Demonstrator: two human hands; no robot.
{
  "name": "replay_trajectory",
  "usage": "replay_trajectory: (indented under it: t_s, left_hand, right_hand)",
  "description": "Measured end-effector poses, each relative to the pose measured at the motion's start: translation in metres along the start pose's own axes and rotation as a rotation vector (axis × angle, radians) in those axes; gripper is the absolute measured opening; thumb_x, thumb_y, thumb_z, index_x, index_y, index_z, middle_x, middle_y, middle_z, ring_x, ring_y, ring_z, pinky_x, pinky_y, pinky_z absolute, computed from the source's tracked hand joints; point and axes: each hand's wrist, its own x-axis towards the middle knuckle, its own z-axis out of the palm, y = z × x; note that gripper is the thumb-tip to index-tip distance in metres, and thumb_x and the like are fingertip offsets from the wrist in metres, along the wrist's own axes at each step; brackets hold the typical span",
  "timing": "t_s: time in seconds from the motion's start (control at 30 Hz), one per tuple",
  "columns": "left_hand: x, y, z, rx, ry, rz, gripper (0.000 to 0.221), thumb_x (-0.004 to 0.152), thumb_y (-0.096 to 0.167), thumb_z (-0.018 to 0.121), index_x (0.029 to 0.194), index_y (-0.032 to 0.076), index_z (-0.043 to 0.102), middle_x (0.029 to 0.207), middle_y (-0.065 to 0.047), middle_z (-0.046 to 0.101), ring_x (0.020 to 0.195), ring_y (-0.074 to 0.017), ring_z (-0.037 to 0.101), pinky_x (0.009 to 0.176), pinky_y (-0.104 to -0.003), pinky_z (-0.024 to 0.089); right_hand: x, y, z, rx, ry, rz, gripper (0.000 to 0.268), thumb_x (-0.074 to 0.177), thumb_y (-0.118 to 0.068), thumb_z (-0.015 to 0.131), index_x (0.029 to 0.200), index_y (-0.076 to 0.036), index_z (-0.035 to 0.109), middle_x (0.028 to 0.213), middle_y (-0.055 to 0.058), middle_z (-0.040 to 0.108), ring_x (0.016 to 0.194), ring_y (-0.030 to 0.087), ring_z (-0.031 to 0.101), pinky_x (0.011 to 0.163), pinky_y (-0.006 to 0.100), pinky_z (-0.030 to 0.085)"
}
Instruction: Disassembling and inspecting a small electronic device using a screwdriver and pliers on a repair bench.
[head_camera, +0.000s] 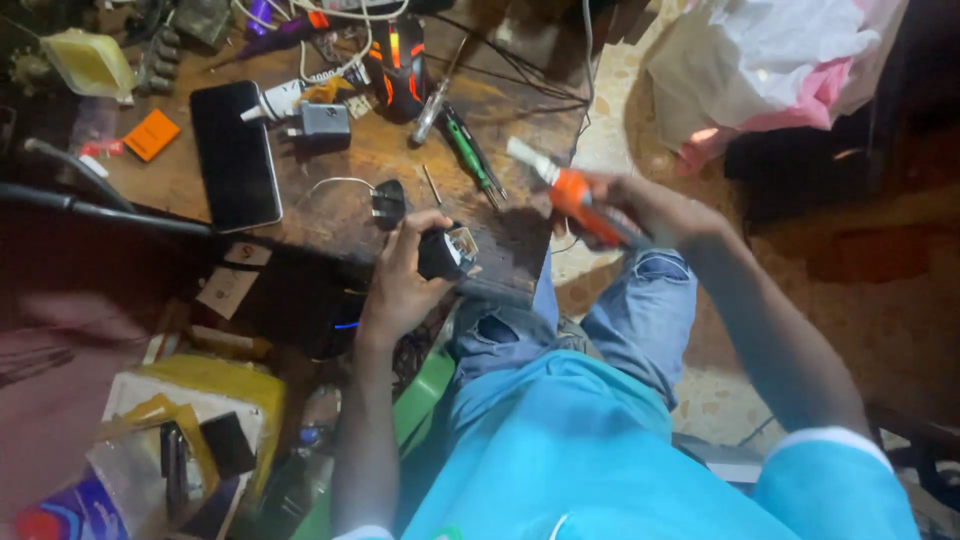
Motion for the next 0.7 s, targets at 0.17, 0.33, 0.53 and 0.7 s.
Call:
replay_trajectory:
  t_s: [0.17,0.33,0.53,0.7]
  left_hand:
    - [0.002,0.005,0.002,0.006,-0.038,-0.036,0.059,0.056,-0.001,0.071,0.108,0.02,0.051,0.102,-0.007,0.057,0.096,-0.0322,0.054,0.085,-0.04,0.04]
    - [0.002,0.0,0.006,0.028,-0.046,-0.017,0.06,0.057,-0.001,0.071,0.109,0.022,0.052,0.104,-0.003,0.056,0.1,-0.0284,0.054,0.089,-0.037,0.036]
    - [0.002,0.003,0.003,-0.009,-0.073,-0.023,0.053,0.059,0.0,0.069,0.107,0.018,0.053,0.099,-0.009,0.057,0.097,-0.0346,0.053,0.088,-0.042,0.035]
    - [-0.001,-0.005,0.004,-0.018,-0.108,-0.028,0.053,0.061,0.003,0.071,0.108,0.021,0.053,0.104,-0.004,0.057,0.104,-0.0297,0.051,0.093,-0.042,0.03]
  right_hand:
    - [-0.002,0.043,-0.012,-0.132,-0.166,0.054,0.064,0.068,-0.039,0.048,0.122,-0.005,0.044,0.077,0.015,0.053,0.057,0.014,0.05,0.043,0.022,0.041]
    - [0.004,0.044,-0.001,-0.179,-0.228,-0.032,0.06,0.072,-0.043,0.046,0.117,-0.003,0.046,0.077,0.012,0.052,0.06,0.013,0.05,0.045,0.023,0.041]
    - [0.005,0.042,0.011,-0.27,-0.314,-0.136,0.058,0.078,-0.048,0.042,0.11,0.0,0.05,0.076,0.007,0.05,0.066,0.012,0.051,0.048,0.025,0.042]
    - [0.004,0.022,0.024,-0.44,-0.404,-0.205,0.043,0.079,-0.037,0.053,0.098,0.002,0.054,0.08,0.002,0.055,0.087,0.021,0.052,0.051,0.032,0.043]
